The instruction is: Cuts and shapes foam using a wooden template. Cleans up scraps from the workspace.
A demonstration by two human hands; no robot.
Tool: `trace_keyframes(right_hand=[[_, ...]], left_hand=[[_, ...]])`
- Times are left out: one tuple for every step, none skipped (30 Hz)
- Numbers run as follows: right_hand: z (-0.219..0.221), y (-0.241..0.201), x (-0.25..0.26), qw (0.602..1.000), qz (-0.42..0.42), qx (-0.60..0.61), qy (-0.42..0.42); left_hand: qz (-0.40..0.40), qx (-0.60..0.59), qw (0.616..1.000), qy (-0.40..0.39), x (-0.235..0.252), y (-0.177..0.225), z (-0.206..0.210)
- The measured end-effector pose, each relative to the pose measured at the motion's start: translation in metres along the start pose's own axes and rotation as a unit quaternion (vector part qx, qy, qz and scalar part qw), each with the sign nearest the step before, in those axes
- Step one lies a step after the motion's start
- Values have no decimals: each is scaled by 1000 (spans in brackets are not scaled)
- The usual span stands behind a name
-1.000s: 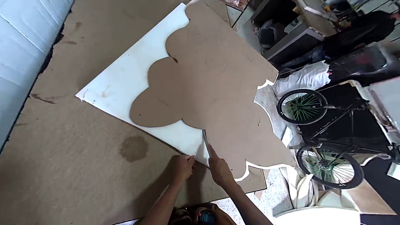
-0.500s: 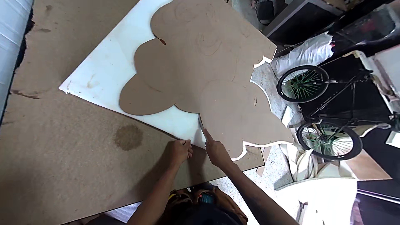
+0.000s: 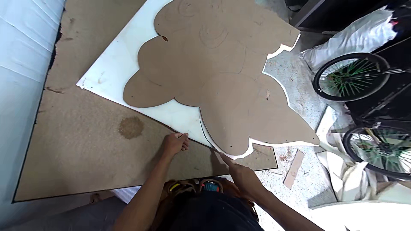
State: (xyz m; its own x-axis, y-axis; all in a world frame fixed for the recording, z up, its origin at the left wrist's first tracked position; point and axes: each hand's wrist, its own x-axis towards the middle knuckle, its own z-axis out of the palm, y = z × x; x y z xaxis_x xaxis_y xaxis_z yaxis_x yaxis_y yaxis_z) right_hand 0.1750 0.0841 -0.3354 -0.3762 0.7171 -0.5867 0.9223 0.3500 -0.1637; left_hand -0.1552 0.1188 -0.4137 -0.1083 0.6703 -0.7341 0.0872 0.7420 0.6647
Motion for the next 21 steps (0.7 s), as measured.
trace_keyframes(right_hand=[[0,16,-10,1000,-11,-8,-9],[1,34,-21,999,-20,-14,-21],[1,53,-33,999,-32,-14,-33],[-1,73,-45,997,-44,-8,-55],[-3,93,-55,996,-58,5,-73],[-6,112,-61,994,-74,23,-79],[-10,129,-61,992,-93,47,-75],[-15,141,-57,989,-116,73,-57],[-25,144,-49,985,-140,96,-33],[-38,140,-36,980,-161,114,-6],[-54,129,-17,976,-178,125,16],[-71,112,5,973,-194,123,29],[-87,91,31,970,-212,112,37],[-99,69,58,967,-231,95,40],[-108,47,84,966,-243,79,35],[-113,27,110,965,-252,61,29],[-118,7,136,965,-257,48,28],[-122,-10,158,964,-262,36,31],[-124,-24,177,964,-263,26,39],[-127,-36,193,964,-260,23,46],[-129,-47,204,966,-254,23,46]], left_hand=[[1,-3,1000,6,0,-1,-1],[5,-4,1000,15,0,-2,-1],[9,-1,1000,19,0,-4,-2],[15,2,1000,21,-1,-4,-3],[19,6,1000,20,-3,-3,-5],[19,4,1000,17,-6,1,-6],[17,-3,1000,13,-8,4,-7],[12,-9,1000,10,-9,6,-7],[4,-11,1000,13,-9,7,-7],[-1,-15,999,28,-9,6,-5],[-6,-35,998,53,-7,2,-5],[-8,-75,993,88,-5,-1,-4],[-9,-120,985,127,-2,-3,-5],[-9,-157,974,163,2,-4,-5],[-12,-184,965,188,5,-3,-6],[-18,-201,959,200,9,-1,-7],[-25,-208,956,204,14,2,-10],[-34,-202,957,206,18,5,-13],[-44,-193,959,205,23,6,-15],[-50,-184,961,200,26,7,-17],[-51,-177,964,191,29,7,-19]])
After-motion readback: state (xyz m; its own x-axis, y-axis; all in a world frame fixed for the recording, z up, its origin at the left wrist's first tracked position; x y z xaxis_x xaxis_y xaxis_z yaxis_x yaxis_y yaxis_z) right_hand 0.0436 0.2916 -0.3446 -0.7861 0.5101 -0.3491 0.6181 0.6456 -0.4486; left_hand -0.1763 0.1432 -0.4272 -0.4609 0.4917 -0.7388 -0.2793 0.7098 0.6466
